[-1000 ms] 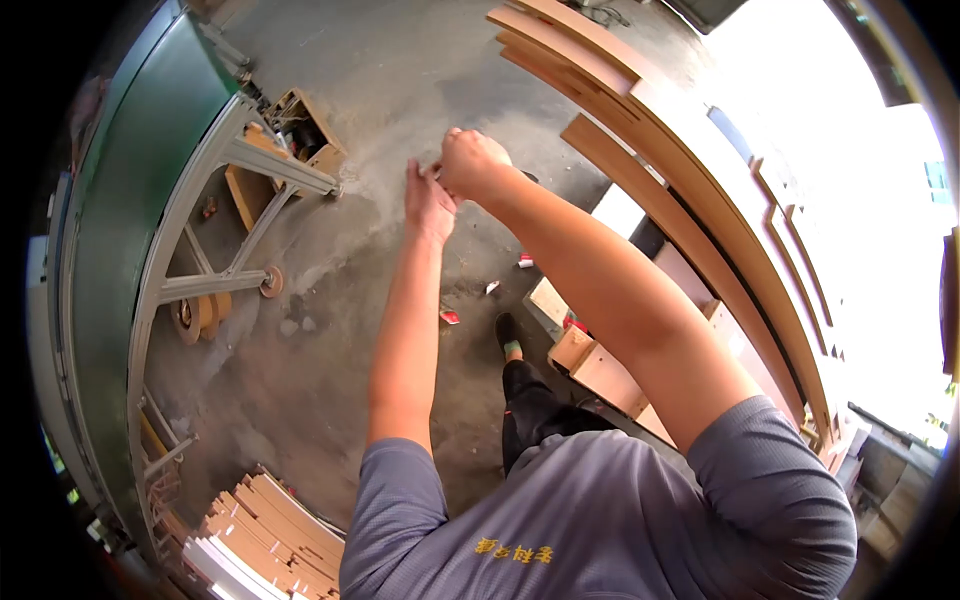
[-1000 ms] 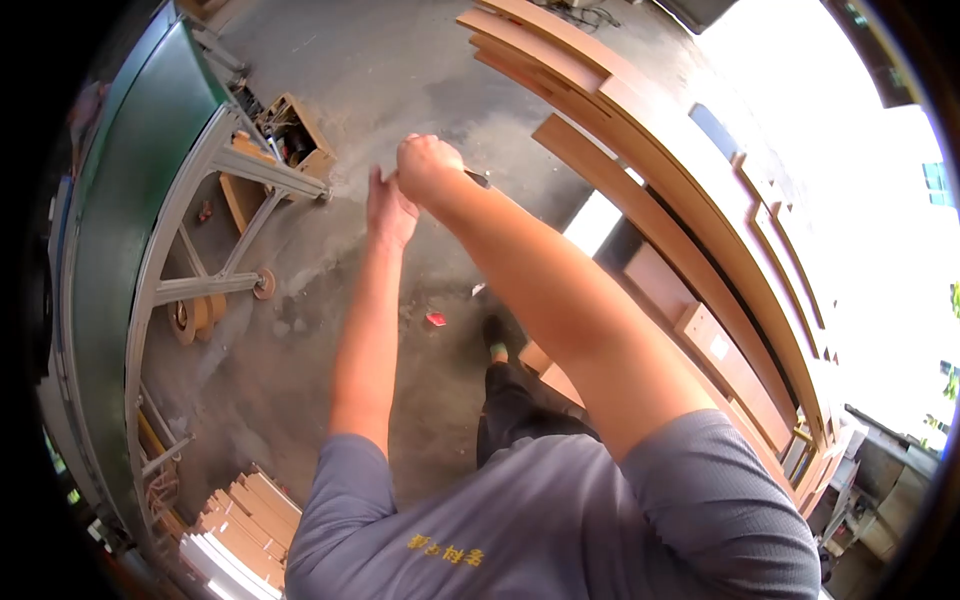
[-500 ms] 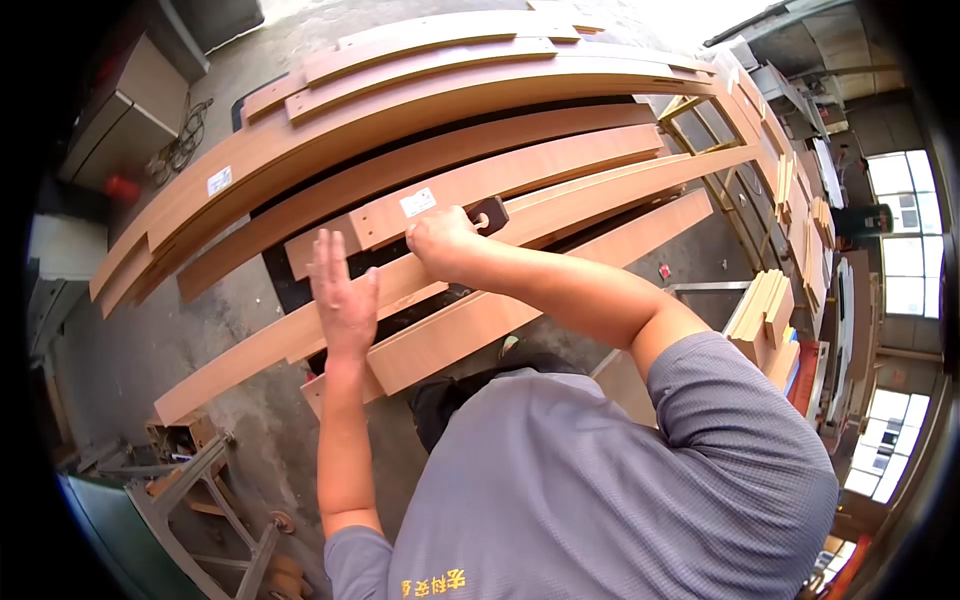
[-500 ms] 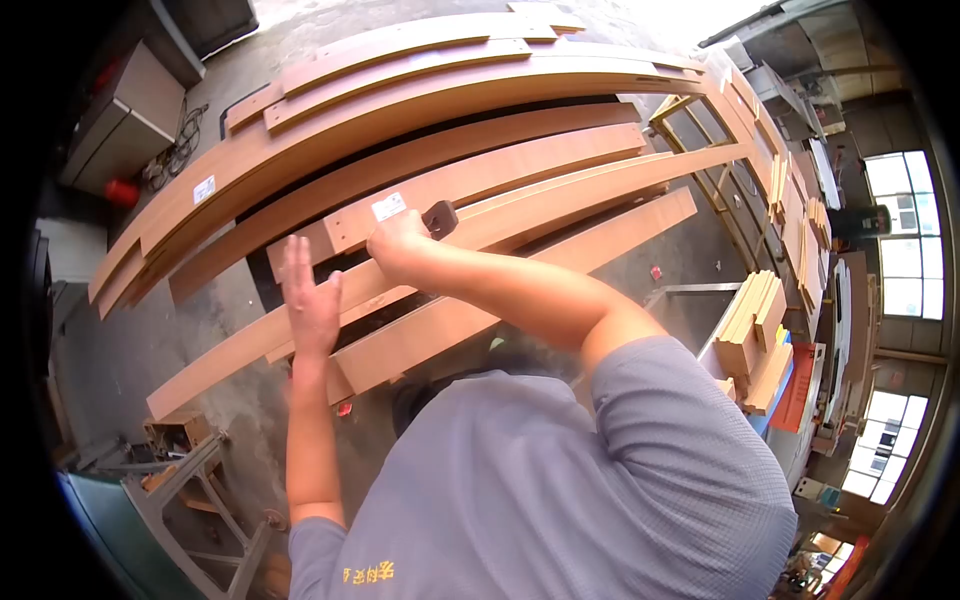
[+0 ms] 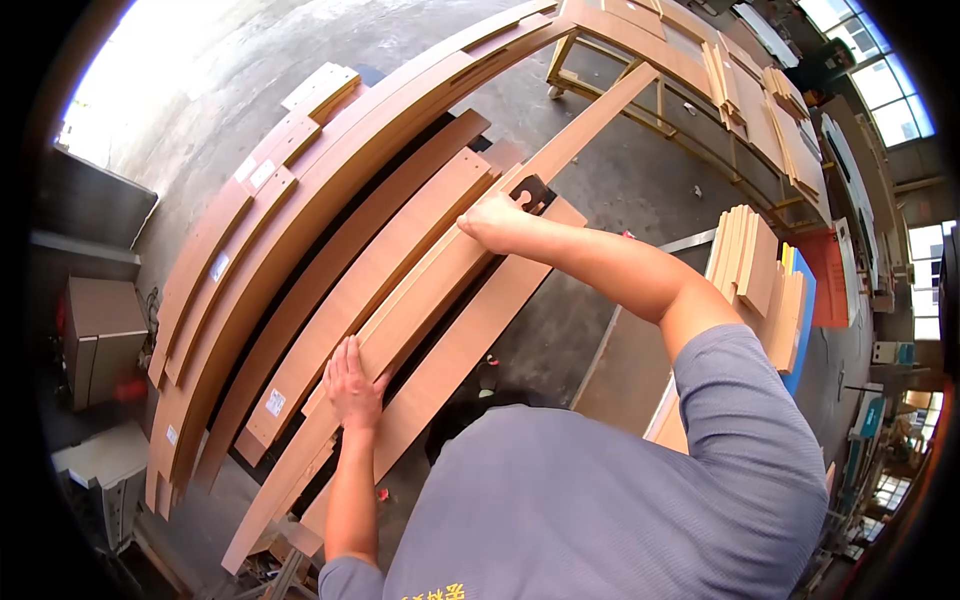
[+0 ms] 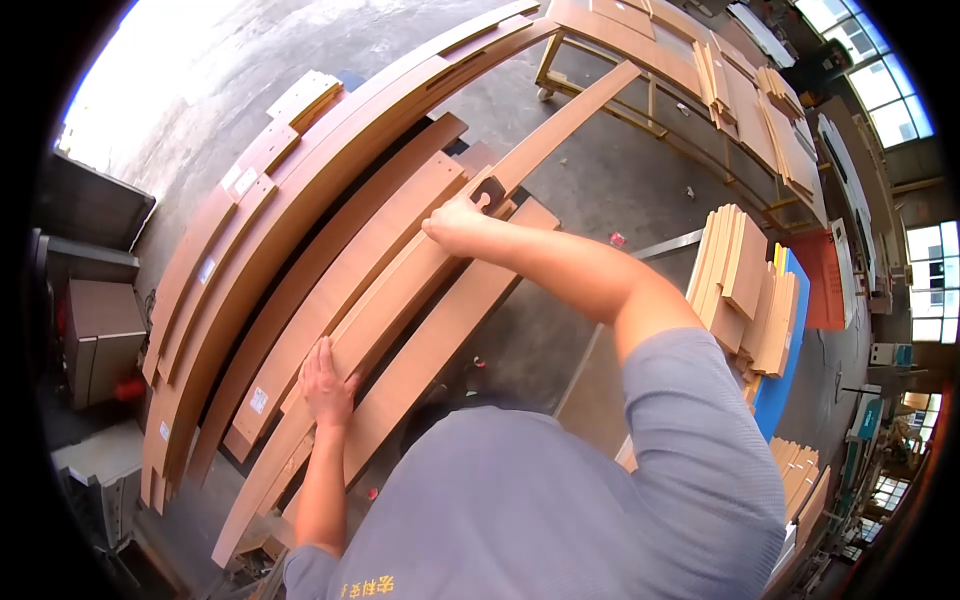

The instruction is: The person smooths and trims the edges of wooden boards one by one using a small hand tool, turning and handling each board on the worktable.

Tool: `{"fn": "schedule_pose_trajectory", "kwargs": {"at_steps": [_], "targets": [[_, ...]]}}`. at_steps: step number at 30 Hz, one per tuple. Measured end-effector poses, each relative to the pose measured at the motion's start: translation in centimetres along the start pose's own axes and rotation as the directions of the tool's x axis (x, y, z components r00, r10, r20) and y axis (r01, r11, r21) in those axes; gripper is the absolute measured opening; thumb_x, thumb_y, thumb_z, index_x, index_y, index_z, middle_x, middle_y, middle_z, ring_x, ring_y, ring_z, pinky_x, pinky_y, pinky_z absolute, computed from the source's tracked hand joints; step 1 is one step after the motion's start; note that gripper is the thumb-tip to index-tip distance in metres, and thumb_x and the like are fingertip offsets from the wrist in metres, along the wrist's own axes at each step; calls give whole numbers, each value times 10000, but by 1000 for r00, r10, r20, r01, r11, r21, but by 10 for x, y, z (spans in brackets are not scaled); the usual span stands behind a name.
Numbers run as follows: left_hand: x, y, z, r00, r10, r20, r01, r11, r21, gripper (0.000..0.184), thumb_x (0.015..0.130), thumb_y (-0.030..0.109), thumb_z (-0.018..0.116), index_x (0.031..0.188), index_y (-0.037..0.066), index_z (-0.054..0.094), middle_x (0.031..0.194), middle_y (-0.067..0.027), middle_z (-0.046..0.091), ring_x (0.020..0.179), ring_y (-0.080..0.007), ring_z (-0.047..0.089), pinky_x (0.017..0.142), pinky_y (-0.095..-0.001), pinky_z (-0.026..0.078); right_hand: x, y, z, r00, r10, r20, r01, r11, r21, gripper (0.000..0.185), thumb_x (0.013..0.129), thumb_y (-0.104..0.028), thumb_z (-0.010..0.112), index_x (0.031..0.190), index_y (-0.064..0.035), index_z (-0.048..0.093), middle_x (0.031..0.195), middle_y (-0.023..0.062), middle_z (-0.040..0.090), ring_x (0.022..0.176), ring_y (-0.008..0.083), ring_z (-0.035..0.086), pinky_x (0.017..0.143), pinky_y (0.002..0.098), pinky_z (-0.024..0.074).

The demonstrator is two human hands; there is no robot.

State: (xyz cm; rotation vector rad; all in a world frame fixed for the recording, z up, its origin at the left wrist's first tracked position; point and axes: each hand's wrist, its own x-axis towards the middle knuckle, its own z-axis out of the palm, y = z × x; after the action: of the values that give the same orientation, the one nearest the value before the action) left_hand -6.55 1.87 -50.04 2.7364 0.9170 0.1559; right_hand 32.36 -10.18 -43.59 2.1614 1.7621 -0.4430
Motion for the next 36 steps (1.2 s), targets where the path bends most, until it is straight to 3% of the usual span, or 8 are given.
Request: {"fn": "schedule_pose_trajectory", "kwargs": {"at_steps": [19,20,21,25,26,30,33,36], "targets": [[-8,-8,2,976,-86,200,61,989,132,1077,689,180,904,1587,17,334,1652,-230,341,1530,-430,313,1274,-524,236,-30,381,59,999,31,19,-30,997,-69,354,725,-74,766,1040,-81,605,1085,75,684,998,350,728,794,498,592],[-18,-12,9,954,-160,255,93,962,257,1001,819,436,736,1597,-26,308,1681,-250,271,1557,-419,271,1285,-548,197,-32,404,62,997,38,66,-32,996,-87,367,724,-80,768,1054,-80,607,1117,73,692,1010,351,729,806,498,594],[-10,4,12,923,-243,298,118,917,382,1045,949,692,569,1607,-68,282,1711,-269,201,1583,-408,228,1296,-571,159,-35,431,66,996,50,74,-42,993,-111,429,706,-91,789,1098,-78,616,1250,72,684,1053,347,727,838,492,601],[34,113,56,933,-276,230,103,819,565,1054,1006,765,335,1598,-105,275,1687,-339,184,1589,-456,169,1297,-531,162,-51,555,86,993,89,82,-81,992,-94,557,671,-91,828,1192,-88,632,1412,85,615,1113,337,712,863,481,607],[60,138,71,993,-105,50,95,980,173,1080,818,332,823,1629,-38,215,1700,-274,207,1575,-455,200,1298,-536,162,-63,583,87,984,167,65,-164,985,-54,587,674,-95,838,1224,-81,633,1509,76,545,1148,323,703,846,468,616],[154,291,104,964,-235,122,223,969,109,1057,928,510,668,1648,-50,135,1737,-247,116,1614,-414,96,1307,-542,77,-100,676,104,754,654,-54,-636,748,189,592,747,-68,764,1302,-61,558,1379,228,535,1152,385,686,860,484,614],[220,388,136,982,-156,103,145,984,107,1020,931,524,674,1630,-57,213,1734,-219,174,1617,-376,117,1306,-535,76,-85,708,145,480,796,-368,-473,589,656,462,877,-234,680,1290,-66,559,1306,221,576,1156,448,629,956,513,543],[271,460,137,994,54,94,-43,993,-113,883,958,464,665,1609,-11,305,1719,-210,220,1603,-359,182,1303,-522,151,-59,703,171,681,494,-540,-110,798,592,468,950,-66,591,1406,-2,507,1394,228,544,1277,439,562,1085,471,469]]}}
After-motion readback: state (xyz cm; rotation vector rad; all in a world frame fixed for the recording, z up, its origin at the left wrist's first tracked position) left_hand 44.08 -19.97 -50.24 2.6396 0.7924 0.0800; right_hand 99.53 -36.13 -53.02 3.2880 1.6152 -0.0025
